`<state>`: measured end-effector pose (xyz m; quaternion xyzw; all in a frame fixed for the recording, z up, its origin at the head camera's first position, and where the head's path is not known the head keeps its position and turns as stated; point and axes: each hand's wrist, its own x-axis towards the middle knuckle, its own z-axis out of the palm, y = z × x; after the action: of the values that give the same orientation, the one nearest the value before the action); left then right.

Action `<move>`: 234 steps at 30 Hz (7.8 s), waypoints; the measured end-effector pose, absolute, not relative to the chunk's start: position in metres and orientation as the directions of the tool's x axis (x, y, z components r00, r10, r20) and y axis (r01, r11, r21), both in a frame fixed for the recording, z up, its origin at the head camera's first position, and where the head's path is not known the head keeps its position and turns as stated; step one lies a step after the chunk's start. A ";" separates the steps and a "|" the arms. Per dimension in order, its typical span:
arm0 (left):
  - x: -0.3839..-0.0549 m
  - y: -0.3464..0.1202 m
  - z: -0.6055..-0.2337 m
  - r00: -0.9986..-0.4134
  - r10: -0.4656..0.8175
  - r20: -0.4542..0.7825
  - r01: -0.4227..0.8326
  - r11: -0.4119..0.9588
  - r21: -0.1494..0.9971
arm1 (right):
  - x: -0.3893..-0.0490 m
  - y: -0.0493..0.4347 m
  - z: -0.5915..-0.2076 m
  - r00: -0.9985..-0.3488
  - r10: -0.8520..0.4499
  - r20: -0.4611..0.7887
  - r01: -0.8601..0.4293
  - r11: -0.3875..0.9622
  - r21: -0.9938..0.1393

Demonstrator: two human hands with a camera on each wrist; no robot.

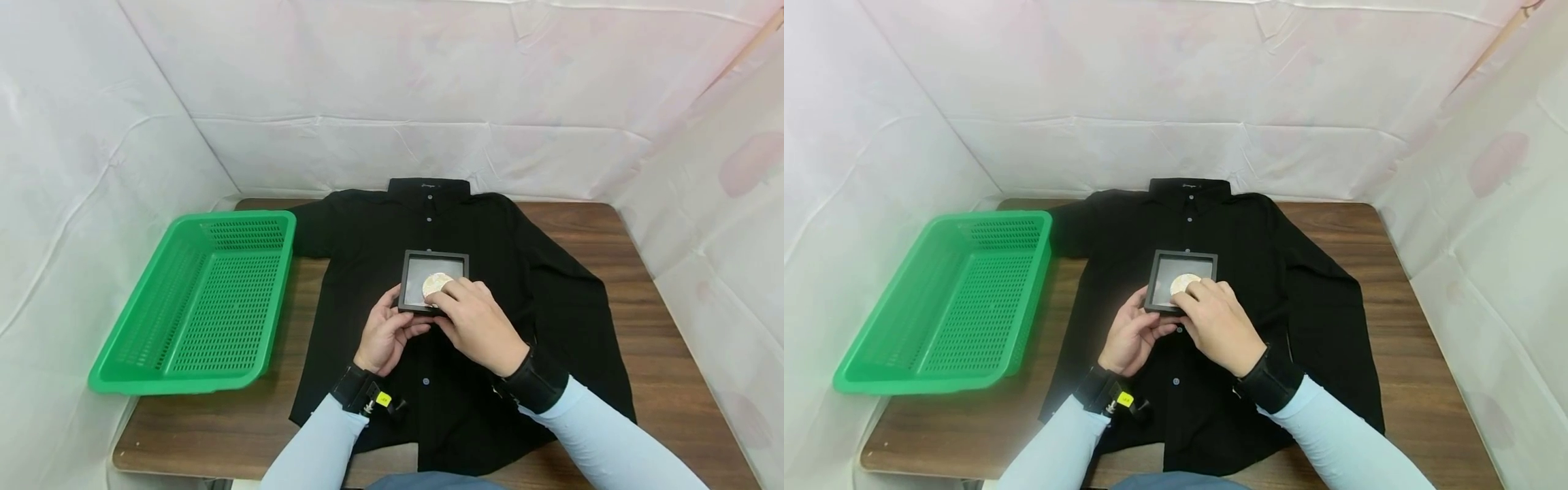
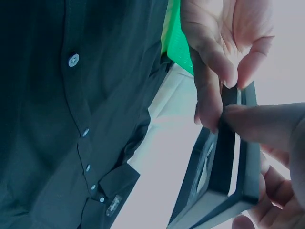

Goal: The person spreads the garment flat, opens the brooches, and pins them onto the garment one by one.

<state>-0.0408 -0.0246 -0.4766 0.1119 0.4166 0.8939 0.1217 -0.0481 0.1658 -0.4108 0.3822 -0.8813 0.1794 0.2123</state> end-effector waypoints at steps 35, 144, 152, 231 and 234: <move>-0.041 -0.027 -0.483 -0.940 0.318 0.123 -0.109 -0.621 0.776 | -0.057 0.189 -0.392 -0.628 -0.528 0.572 -0.739 0.634 -0.226; -0.006 -0.051 -0.474 -0.931 0.365 -0.007 -0.136 -0.329 0.935 | -0.069 0.177 -0.408 -0.611 -0.738 0.287 -0.791 0.553 -0.260; -0.005 -0.055 -0.476 -0.930 0.368 -0.008 -0.132 -0.312 0.941 | -0.072 0.173 -0.409 -0.606 -0.748 0.270 -0.793 0.542 -0.280; -0.008 -0.095 -0.481 -0.991 0.128 -0.046 -0.094 -0.398 0.913 | -0.115 0.161 -0.473 -0.921 -0.390 -0.006 -0.378 0.895 -0.236; -0.007 -0.095 -0.483 -0.991 0.126 -0.054 -0.100 -0.396 0.913 | -0.115 0.159 -0.476 -0.921 -0.388 -0.024 -0.373 0.900 -0.225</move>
<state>-0.0074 -0.0951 -0.4830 0.0121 0.5455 0.8353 0.0676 -0.1147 0.1590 -0.4758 0.1955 -0.9741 0.1086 -0.0342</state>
